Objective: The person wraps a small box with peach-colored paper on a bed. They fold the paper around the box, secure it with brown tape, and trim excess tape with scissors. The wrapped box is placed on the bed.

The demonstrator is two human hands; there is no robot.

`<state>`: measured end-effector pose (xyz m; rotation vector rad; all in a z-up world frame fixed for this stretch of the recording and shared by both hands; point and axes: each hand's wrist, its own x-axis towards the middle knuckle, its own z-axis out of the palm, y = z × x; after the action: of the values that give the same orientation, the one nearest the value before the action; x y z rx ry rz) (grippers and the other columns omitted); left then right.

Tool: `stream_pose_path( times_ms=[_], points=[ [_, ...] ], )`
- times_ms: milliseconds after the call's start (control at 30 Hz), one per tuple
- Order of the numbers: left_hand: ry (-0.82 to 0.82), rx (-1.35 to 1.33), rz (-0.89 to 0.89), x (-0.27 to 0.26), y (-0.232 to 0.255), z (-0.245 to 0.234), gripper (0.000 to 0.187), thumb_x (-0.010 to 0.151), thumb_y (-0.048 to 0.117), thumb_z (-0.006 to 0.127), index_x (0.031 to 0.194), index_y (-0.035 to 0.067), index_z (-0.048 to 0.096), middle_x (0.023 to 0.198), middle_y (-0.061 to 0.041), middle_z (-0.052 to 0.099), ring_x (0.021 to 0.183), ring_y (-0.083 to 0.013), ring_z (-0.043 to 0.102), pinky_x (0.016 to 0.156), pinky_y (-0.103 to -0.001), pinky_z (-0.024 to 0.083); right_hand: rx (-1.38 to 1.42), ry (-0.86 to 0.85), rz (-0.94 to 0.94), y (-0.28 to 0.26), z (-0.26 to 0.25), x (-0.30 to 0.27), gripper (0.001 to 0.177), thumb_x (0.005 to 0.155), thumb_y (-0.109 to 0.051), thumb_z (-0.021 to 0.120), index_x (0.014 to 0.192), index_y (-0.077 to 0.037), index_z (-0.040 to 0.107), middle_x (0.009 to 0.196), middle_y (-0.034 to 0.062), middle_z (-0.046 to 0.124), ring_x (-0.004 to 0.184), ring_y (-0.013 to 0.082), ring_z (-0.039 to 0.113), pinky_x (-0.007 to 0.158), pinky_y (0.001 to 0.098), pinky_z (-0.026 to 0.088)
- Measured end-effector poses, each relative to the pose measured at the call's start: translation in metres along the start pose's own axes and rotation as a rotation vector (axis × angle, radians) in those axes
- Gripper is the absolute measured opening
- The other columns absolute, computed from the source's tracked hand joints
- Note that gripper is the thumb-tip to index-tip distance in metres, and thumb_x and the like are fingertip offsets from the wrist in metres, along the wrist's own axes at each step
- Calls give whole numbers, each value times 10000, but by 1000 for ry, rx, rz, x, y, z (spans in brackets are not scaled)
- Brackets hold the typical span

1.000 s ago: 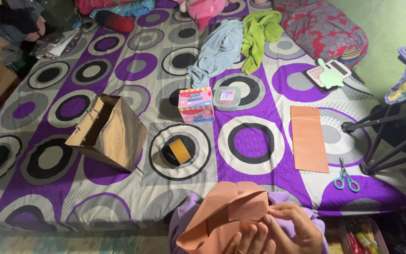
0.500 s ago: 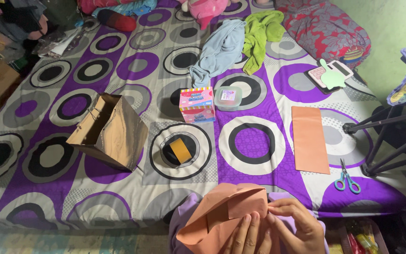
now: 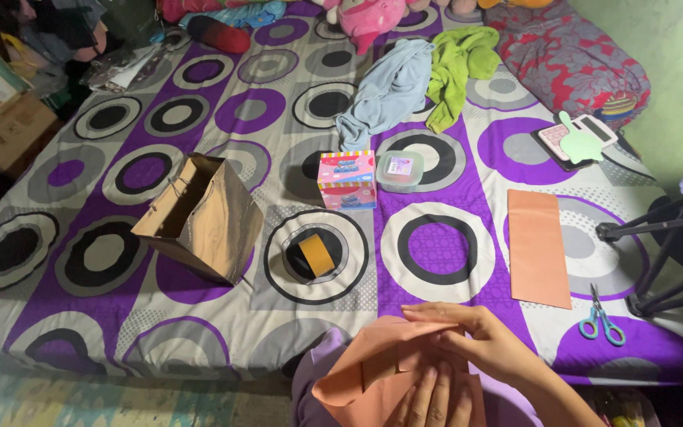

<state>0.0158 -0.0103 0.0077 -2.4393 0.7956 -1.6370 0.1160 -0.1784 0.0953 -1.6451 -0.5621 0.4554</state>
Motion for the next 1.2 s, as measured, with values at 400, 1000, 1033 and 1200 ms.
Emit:
stream_pose_path(
  times_ms=[400,1000,1033,1200],
  points=[
    [-21,-31,-27,2,7,-4,165,1120,215,517,1244,157,609,1300,-85,721,1199,-176,674,905,-254,519,-761,-73,-196,-60,8,-26,506,956,-136,596,1460,-188,606,1524,7,604,1477,231,439,1193,503,197],
    [-58,-59,-61,0,9,-6,151,1109,215,500,1175,159,623,1263,-53,746,1127,-129,701,823,-226,487,-999,116,-599,7,19,-59,585,873,-154,619,1452,-94,565,1544,33,515,1468,230,447,1225,496,236],
    [-58,-59,-61,-1,8,-7,151,1108,215,499,1171,159,623,1261,-51,748,1123,-126,703,819,-225,486,-1001,108,-593,8,19,-60,623,856,-151,625,1470,-97,533,1548,46,507,1465,243,445,1222,506,226],
    [-53,-55,-70,2,7,-7,152,1105,215,494,1152,159,627,1251,-43,755,1102,-113,710,796,-217,477,-753,109,-477,12,23,-63,977,719,-114,666,1606,-35,265,1609,133,457,1466,256,472,1268,557,162]
  ],
)
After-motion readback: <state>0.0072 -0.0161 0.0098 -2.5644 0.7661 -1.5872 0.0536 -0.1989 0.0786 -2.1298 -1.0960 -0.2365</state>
